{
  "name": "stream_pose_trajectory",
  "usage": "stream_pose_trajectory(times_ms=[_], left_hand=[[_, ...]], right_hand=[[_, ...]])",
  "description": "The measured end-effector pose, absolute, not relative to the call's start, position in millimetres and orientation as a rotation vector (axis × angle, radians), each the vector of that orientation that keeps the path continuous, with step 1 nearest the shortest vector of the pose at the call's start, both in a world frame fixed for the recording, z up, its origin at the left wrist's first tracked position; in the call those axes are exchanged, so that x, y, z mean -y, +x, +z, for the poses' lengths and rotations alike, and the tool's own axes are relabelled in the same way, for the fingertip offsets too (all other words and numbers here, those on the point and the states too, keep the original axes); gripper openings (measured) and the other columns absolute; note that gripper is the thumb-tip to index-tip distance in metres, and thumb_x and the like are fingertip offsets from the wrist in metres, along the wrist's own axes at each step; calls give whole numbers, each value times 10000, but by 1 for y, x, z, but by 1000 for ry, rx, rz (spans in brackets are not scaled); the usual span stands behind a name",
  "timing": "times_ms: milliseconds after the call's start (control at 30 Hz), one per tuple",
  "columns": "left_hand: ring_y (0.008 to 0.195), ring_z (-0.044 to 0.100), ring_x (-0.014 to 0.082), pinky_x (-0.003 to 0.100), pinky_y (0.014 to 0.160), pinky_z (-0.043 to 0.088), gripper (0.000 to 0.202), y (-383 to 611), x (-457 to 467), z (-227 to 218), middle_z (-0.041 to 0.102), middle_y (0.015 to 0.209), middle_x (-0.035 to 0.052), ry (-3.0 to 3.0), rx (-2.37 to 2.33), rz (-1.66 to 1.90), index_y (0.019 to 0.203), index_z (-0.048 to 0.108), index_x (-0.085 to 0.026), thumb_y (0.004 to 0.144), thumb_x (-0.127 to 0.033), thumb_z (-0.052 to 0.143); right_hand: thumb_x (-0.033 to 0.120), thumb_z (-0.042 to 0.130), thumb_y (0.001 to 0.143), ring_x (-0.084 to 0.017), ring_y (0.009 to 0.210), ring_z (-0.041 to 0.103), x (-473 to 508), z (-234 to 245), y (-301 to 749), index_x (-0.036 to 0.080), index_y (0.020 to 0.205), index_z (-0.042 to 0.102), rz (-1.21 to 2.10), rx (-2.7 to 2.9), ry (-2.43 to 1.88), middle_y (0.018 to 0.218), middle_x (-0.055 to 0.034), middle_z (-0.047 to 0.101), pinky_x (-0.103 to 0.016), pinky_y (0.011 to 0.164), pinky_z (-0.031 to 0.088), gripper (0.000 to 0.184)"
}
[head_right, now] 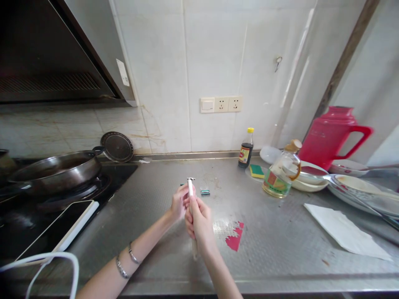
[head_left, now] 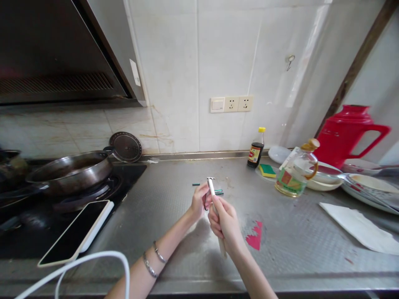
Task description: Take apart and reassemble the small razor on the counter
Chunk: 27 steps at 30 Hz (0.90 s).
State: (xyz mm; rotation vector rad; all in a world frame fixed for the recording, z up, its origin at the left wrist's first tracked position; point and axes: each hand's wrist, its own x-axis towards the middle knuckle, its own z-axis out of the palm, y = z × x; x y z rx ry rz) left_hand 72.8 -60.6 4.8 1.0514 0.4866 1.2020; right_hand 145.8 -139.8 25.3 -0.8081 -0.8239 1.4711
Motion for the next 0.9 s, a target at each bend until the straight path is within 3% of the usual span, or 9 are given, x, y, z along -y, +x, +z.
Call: stream_pose_trajectory(times_ms=[267,433,600,900], left_hand=[[379,272,50,181,373,212,254,64,54,9,337,483,-64,1116,-448,1110,738,507,-158,761,-408,546],[489,366,80,210,469,257,246,57,49,14,396,528,-23,1246,-441,1103,770,578,-130,763,-374,552],[498,357,89,232,495,242,244,52,44,12,394,527,-19,1302,-464,1093,768,589,-129,770,-368,536],[489,350,87,235,494,223,258,51,42,8,420,513,-13,1341,-488,1061,731,603,-120,733,-375,567]], right_hand=[[524,491,814,-26,309,307,148,25,162,190,810,492,1244,939,-837,461,94,394,-137,298,247,334],[527,488,810,-11,294,228,143,25,179,177,940,531,1207,974,-921,471,102,367,-138,289,138,375],[505,545,777,-9,311,283,144,25,188,186,1030,520,1189,1001,-964,555,82,426,-136,292,139,408],[503,523,794,1,293,260,144,25,181,162,969,579,1226,1076,-949,534,84,378,-140,283,129,387]])
